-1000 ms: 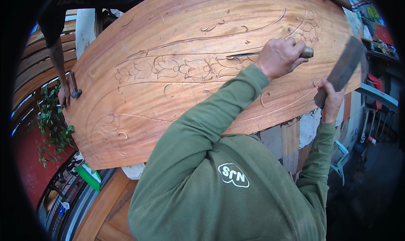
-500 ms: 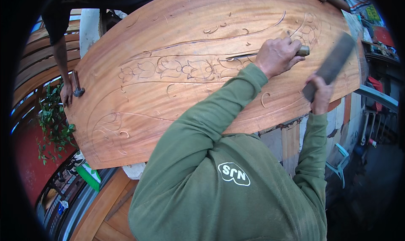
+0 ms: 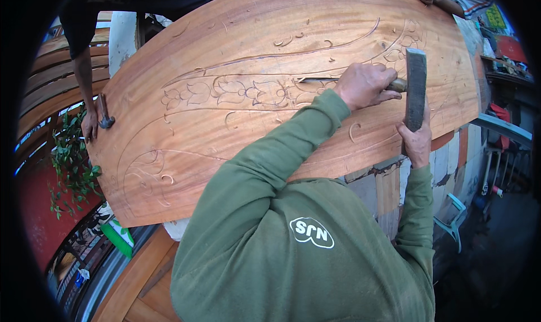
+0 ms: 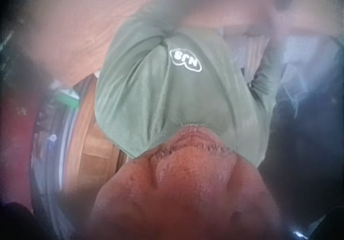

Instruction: The person carves a decorative pattern into a wooden board using a chisel and a wooden mallet.

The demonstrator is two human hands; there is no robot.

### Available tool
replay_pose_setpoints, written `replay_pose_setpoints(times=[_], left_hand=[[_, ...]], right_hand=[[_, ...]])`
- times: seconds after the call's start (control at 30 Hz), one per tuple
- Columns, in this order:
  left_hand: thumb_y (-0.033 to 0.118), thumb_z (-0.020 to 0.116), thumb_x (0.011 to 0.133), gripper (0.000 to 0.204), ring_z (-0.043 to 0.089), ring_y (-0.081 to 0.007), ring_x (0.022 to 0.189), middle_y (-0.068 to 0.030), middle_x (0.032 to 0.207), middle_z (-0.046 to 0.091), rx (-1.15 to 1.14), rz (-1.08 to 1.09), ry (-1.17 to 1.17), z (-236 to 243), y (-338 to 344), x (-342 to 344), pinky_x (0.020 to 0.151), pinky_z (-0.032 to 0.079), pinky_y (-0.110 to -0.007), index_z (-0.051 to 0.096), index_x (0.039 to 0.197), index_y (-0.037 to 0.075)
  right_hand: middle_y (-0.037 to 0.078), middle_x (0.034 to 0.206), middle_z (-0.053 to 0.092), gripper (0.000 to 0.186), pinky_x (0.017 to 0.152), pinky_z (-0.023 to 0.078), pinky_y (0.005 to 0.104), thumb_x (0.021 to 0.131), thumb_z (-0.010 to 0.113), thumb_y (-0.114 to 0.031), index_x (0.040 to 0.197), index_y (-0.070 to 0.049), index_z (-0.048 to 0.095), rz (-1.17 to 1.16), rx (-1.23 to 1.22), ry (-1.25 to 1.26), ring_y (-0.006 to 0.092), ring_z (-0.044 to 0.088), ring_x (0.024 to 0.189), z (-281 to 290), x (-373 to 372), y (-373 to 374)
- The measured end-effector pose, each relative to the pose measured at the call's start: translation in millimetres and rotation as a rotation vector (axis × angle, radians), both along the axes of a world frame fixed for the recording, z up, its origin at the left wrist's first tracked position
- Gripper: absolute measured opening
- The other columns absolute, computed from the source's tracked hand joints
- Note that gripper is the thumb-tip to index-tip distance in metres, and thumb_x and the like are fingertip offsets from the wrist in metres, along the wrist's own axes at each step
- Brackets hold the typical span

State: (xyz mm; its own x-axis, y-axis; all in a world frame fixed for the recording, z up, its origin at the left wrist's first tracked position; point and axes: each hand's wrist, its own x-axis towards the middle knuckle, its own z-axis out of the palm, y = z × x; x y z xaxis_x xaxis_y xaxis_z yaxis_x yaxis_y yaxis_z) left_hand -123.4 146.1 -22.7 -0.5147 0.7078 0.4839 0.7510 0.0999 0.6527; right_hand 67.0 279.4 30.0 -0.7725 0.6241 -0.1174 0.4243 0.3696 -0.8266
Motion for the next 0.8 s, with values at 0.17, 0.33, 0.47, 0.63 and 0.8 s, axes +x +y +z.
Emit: replay_pose_setpoints(times=[0.17,0.33,0.47,0.63,0.8], left_hand=[[0.054,0.075,0.087,0.044,0.071,-0.0298,0.076,-0.0069,0.081,0.067,0.058,-0.044,-0.018,5.3,-3.4,5.1,0.062,0.056,-0.044,0.062,0.094,0.013],[0.052,0.077,0.085,0.043,0.071,-0.0302,0.077,-0.007,0.081,0.067,0.006,-0.113,-0.029,8.4,-18.1,9.2,0.062,0.055,-0.044,0.061,0.095,0.013],[0.047,0.08,0.081,0.041,0.071,-0.0291,0.078,-0.0063,0.082,0.067,-0.004,-0.107,-0.019,9.0,-21.6,9.4,0.063,0.055,-0.044,0.062,0.096,0.014],[0.043,0.083,0.079,0.04,0.071,-0.0273,0.079,-0.0036,0.083,0.067,0.072,-0.103,-0.029,18.8,-32.6,6.7,0.063,0.055,-0.042,0.063,0.098,0.015],[0.043,0.083,0.079,0.038,0.07,-0.0257,0.077,-0.0014,0.083,0.066,0.125,-0.11,-0.037,18.3,-41.9,5.9,0.061,0.054,-0.04,0.063,0.098,0.017]], right_hand=[[0.008,0.095,0.066,0.049,0.074,0.058,0.0353,0.082,0.074,0.001,0.126,-0.003,0.054,-0.409,-0.304,0.497,0.0191,0.066,0.078,5.2,-1.1,-0.2],[0.004,0.098,0.063,0.095,0.082,0.053,0.0283,0.08,0.074,0.003,0.164,-0.011,0.031,-0.055,0.018,0.051,0.0127,0.062,0.086,-15.3,21.8,-26.5],[0.004,0.097,0.065,0.069,0.082,0.056,0.0319,0.084,0.072,0.004,0.147,-0.003,0.047,-0.291,-0.198,0.257,0.0153,0.065,0.087,-1.3,24.9,-14.7],[0.005,0.106,0.064,0.091,0.086,0.054,0.0286,0.081,0.074,0.002,0.162,-0.004,0.033,-0.114,-0.019,0.084,0.0138,0.064,0.093,-17.8,23.9,-59.4],[0.006,0.106,0.064,0.064,0.09,0.054,0.0323,0.082,0.08,0.0,0.137,-0.002,0.048,-0.234,-0.149,0.331,0.0158,0.064,0.096,-18.9,34.6,-51.8]])
